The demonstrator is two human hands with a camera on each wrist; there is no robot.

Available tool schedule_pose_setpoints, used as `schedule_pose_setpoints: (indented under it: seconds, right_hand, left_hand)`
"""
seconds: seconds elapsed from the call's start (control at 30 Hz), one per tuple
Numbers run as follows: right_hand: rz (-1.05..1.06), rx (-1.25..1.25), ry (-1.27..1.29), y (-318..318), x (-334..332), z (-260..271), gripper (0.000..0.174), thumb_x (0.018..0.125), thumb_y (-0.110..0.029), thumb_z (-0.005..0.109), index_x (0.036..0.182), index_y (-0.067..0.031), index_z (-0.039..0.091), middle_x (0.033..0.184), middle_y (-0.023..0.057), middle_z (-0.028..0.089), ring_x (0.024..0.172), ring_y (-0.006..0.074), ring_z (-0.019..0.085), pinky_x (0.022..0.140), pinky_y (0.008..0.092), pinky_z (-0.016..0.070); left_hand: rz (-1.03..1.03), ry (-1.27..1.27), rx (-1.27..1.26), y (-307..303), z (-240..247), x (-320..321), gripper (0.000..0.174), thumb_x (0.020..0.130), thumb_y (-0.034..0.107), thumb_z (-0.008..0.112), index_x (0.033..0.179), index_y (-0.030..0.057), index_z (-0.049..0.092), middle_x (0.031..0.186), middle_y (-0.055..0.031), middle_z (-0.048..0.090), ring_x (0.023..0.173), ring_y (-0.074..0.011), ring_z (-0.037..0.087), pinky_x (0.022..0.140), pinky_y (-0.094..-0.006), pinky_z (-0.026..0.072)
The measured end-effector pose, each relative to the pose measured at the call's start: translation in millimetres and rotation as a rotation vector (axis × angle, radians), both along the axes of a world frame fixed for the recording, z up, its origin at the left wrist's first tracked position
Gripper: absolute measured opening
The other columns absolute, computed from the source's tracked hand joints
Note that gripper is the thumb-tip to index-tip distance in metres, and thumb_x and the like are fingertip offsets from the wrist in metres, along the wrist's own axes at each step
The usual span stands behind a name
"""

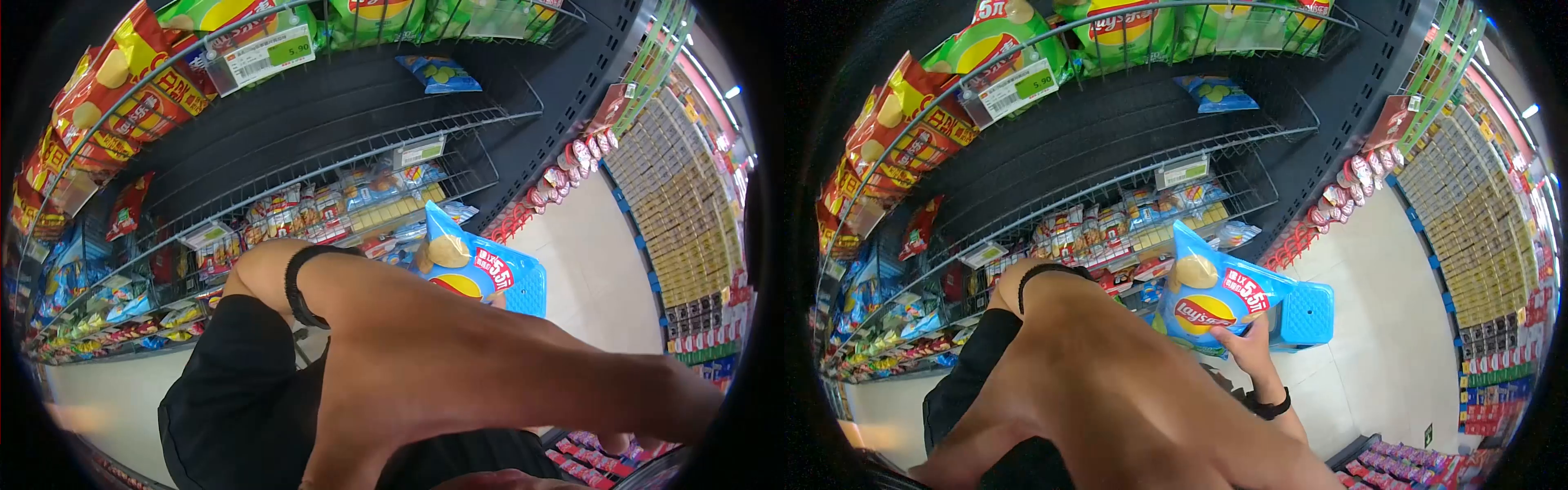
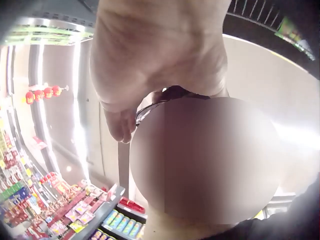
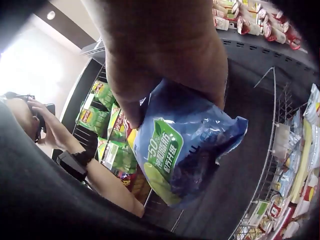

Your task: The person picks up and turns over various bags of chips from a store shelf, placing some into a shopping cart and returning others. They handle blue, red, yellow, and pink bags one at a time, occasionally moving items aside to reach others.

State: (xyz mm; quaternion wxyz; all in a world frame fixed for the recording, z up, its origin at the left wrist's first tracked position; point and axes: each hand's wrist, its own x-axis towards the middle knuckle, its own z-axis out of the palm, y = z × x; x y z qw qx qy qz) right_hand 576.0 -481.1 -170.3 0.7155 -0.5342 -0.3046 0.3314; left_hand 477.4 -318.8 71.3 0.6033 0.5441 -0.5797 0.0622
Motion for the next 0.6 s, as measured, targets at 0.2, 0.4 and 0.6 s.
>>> schedule_pose_setpoints:
  seconds: [0.2,0.4,0.6]
  right_hand:
    - [-0.127,-0.03,-0.019,2,-10,5,0.057,0.073,-0.013,0.081,0.12,-0.0001,0.05,0.112,0.0086,0.062,0.101,0.0169,0.06,0.089,0.0329,0.0477]
    - [-0.153,-0.062,-0.098,3,-13,5,0.057,0.073,-0.011,0.079,0.121,0.0006,0.05,0.111,0.0091,0.063,0.102,0.0172,0.059,0.089,0.0331,0.0473]
    - [-0.28,-0.088,-0.251,-8,0,4,0.065,0.072,-0.015,0.081,0.126,-0.0011,0.047,0.12,0.0106,0.059,0.108,0.0192,0.057,0.093,0.0345,0.0463]
  left_hand:
    - [-0.109,-0.053,0.001,15,-2,7,0.07,0.076,0.05,0.073,0.118,-0.0043,0.056,0.121,-0.0242,0.055,0.112,-0.0367,0.055,0.089,-0.046,0.0471]
    - [-0.165,-0.113,0.022,17,0,8,0.07,0.077,0.052,0.071,0.116,-0.0042,0.056,0.121,-0.0256,0.055,0.114,-0.0377,0.054,0.09,-0.0477,0.047]
    - [0.229,-0.198,0.229,35,-9,22,0.07,0.078,0.054,0.069,0.115,-0.0041,0.056,0.121,-0.027,0.055,0.116,-0.0387,0.053,0.091,-0.0494,0.0468]
